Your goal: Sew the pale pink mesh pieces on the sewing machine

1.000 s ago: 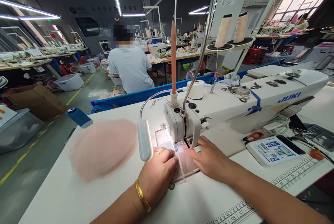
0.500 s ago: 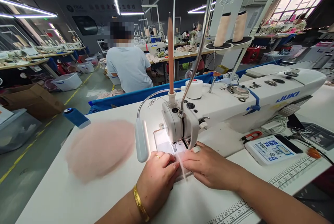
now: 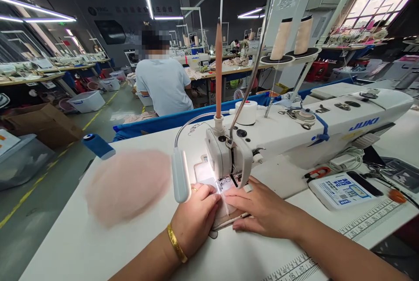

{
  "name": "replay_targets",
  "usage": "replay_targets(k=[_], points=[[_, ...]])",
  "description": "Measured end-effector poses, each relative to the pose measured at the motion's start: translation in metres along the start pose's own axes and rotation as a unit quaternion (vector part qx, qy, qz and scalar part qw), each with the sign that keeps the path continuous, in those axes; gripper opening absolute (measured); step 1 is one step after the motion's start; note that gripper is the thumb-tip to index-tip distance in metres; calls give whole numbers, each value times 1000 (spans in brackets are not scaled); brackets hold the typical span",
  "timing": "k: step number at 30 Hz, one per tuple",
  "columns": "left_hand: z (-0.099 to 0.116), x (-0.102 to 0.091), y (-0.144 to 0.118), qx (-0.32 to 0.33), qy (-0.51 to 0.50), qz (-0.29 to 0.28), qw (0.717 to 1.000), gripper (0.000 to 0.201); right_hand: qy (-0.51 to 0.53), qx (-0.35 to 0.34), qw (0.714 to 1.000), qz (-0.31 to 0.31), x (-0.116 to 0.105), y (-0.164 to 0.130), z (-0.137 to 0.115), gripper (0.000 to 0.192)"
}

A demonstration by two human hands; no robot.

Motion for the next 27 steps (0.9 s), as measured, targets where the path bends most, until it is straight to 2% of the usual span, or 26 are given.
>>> replay_targets(k=[2, 6, 10, 15, 19, 21, 25, 27], points=[[3, -1, -1, -11, -30, -3, 999, 27, 10, 1, 1000, 16, 4, 1, 0, 15], [4, 2, 0, -69, -50, -12, 996, 34, 28, 44, 994, 91, 7, 3, 2, 26], [2, 8, 4, -87, -22, 11, 996, 28, 117, 94, 977, 154, 2, 6, 5, 23], [4, 7, 11, -57, 0, 83, 995, 10, 170, 120, 968, 137, 1, 10, 4, 25], [5, 7, 13, -42, 23, 100, 994, 14, 173, 128, 967, 139, 1, 9, 2, 26], [4, 8, 14, -45, 38, 101, 993, 16, 160, 128, 966, 155, 0, 8, 1, 25], [4, 8, 14, -31, 60, 127, 990, 8, 105, 110, 973, 175, 0, 9, -4, 25], [6, 8, 14, -20, 57, 136, 989, 12, 82, 99, 976, 176, 1, 9, -6, 26]])
Point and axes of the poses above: each hand's wrist, its own y-axis towards the middle knuckle, its own x-axis out of the palm, z = x × y, the point moved 5 cm from there along y, towards the middle knuckle, and after that the axes turned 10 degrees about -y, right-handed, at the moved point
